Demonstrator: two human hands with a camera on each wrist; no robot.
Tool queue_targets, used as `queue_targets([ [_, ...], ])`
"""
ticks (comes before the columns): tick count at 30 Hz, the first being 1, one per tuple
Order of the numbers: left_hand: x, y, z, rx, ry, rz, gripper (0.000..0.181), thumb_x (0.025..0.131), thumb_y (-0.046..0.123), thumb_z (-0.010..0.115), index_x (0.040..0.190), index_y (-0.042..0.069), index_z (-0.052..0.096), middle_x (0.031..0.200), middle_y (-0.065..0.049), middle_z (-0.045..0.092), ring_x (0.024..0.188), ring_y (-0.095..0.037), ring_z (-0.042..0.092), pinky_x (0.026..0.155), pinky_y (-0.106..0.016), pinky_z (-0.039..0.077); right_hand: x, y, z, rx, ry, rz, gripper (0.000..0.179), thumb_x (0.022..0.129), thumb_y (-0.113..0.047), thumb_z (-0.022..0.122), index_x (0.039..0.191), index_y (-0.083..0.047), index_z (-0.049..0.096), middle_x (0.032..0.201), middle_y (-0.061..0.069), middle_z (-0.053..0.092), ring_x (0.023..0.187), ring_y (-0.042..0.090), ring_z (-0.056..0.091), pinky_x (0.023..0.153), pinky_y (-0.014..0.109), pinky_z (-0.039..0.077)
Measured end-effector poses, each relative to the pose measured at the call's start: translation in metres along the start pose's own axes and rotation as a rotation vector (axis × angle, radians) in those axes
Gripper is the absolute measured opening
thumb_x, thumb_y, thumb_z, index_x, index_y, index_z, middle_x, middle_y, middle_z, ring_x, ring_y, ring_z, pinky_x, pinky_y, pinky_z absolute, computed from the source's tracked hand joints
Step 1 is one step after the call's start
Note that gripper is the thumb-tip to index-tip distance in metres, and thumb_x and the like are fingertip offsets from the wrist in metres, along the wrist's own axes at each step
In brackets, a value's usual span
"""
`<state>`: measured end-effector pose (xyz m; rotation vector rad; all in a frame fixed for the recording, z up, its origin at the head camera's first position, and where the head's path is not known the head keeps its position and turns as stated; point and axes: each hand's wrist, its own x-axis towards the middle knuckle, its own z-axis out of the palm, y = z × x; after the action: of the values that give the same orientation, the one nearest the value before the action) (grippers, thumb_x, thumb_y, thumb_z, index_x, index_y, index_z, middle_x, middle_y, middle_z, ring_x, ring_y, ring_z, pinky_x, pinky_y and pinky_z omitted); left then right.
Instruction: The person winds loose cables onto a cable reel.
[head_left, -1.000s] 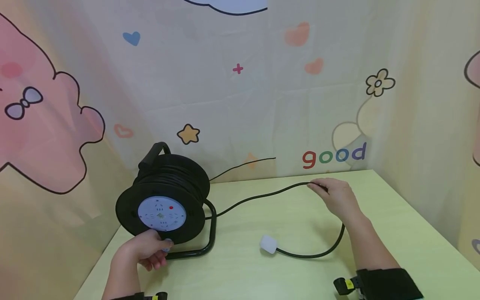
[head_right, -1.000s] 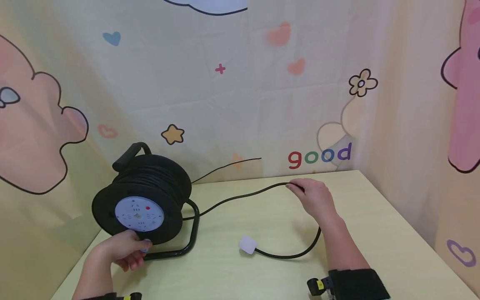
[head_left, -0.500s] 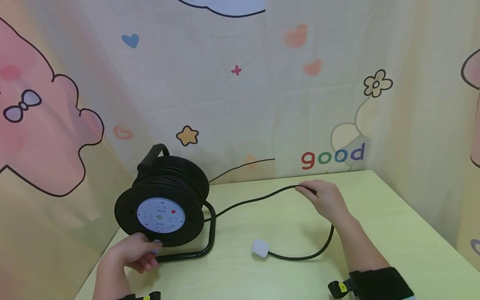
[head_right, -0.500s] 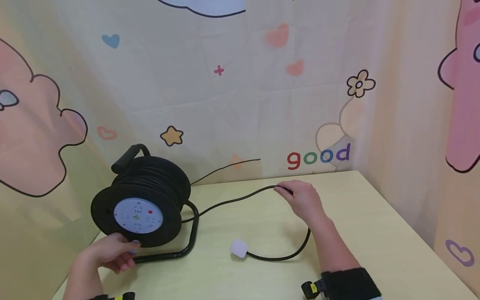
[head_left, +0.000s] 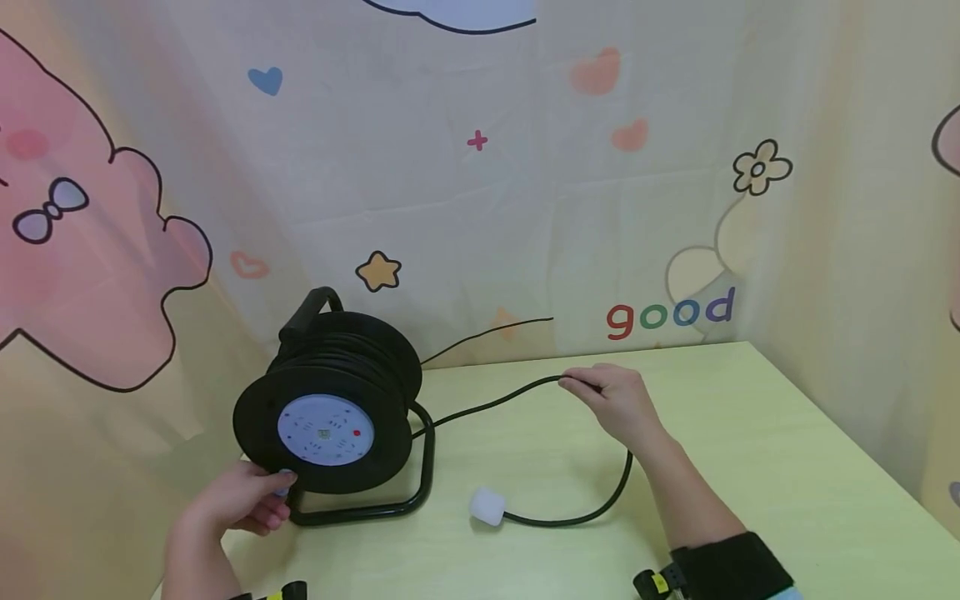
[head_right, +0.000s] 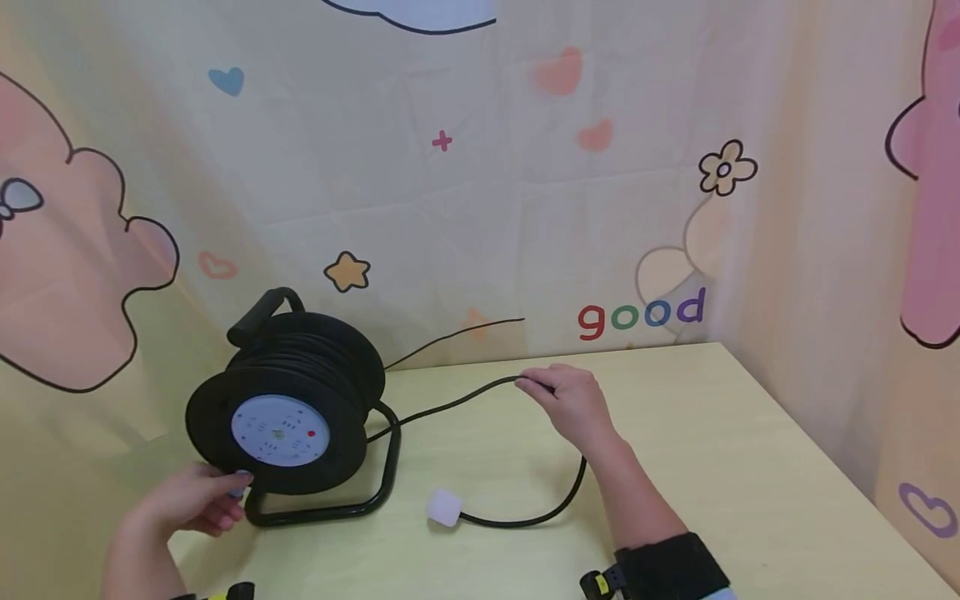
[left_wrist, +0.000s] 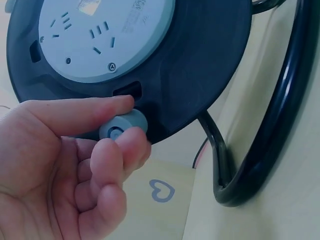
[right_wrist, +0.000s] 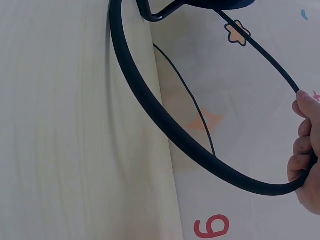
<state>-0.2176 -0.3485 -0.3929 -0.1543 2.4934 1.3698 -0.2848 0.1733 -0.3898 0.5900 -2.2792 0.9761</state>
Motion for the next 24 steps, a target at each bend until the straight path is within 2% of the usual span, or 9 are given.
queue_targets([
  [4,-0.003,0.002,-0.003,-0.004,0.088,-0.008,0.037,0.094,0.028,0.061,0.093,-0.009,0.061,0.066,-0.008,0.065,0.057,-0.02,0.062,0.057,-0.036,0.056,0.001,-0.005,0.01,0.002,0.027,0.004,0.011,0.086,-0.024,0.073,0.096,-0.02,0.076,0.074,-0.012,0.065,0.067,0.009,0.053,0.057,0.033,0.045],
  [7,-0.006,0.003,-0.005,0.006,0.152,-0.019,0.039,0.092,0.03,0.062,0.097,-0.01,0.062,0.066,-0.009,0.065,0.058,-0.022,0.062,0.057,-0.036,0.056,0.002,-0.01,0.018,0.019,0.045,0.004,0.01,0.086,-0.025,0.073,0.095,-0.02,0.076,0.075,-0.012,0.065,0.066,0.008,0.052,0.057,0.032,0.046],
  [14,-0.012,0.008,-0.011,0.032,0.254,-0.024,0.039,0.092,0.032,0.061,0.084,-0.005,0.064,0.065,-0.01,0.066,0.057,-0.022,0.062,0.056,-0.034,0.055,0.006,-0.022,0.039,0.068,0.074,0.023,0.004,0.085,-0.021,0.074,0.087,-0.017,0.073,0.072,-0.009,0.062,0.062,0.008,0.051,0.055,0.031,0.046],
  [18,-0.015,0.012,-0.015,-0.009,0.3,0.003,0.04,0.092,0.033,0.062,0.084,-0.006,0.063,0.065,-0.008,0.066,0.057,-0.02,0.062,0.057,-0.033,0.055,0.007,-0.028,0.05,0.071,0.089,0.031,0.005,0.084,-0.021,0.075,0.085,-0.017,0.072,0.07,-0.009,0.06,0.06,0.008,0.05,0.053,0.03,0.046],
  [24,-0.019,0.022,-0.017,-0.121,0.378,0.034,0.047,0.092,0.034,0.063,0.099,-0.012,0.061,0.064,-0.004,0.065,0.055,-0.017,0.061,0.058,-0.03,0.056,0.009,-0.039,0.064,0.061,0.066,-0.01,0.007,0.087,-0.021,0.072,0.087,-0.015,0.072,0.075,-0.008,0.063,0.065,0.006,0.053,0.057,0.031,0.049],
])
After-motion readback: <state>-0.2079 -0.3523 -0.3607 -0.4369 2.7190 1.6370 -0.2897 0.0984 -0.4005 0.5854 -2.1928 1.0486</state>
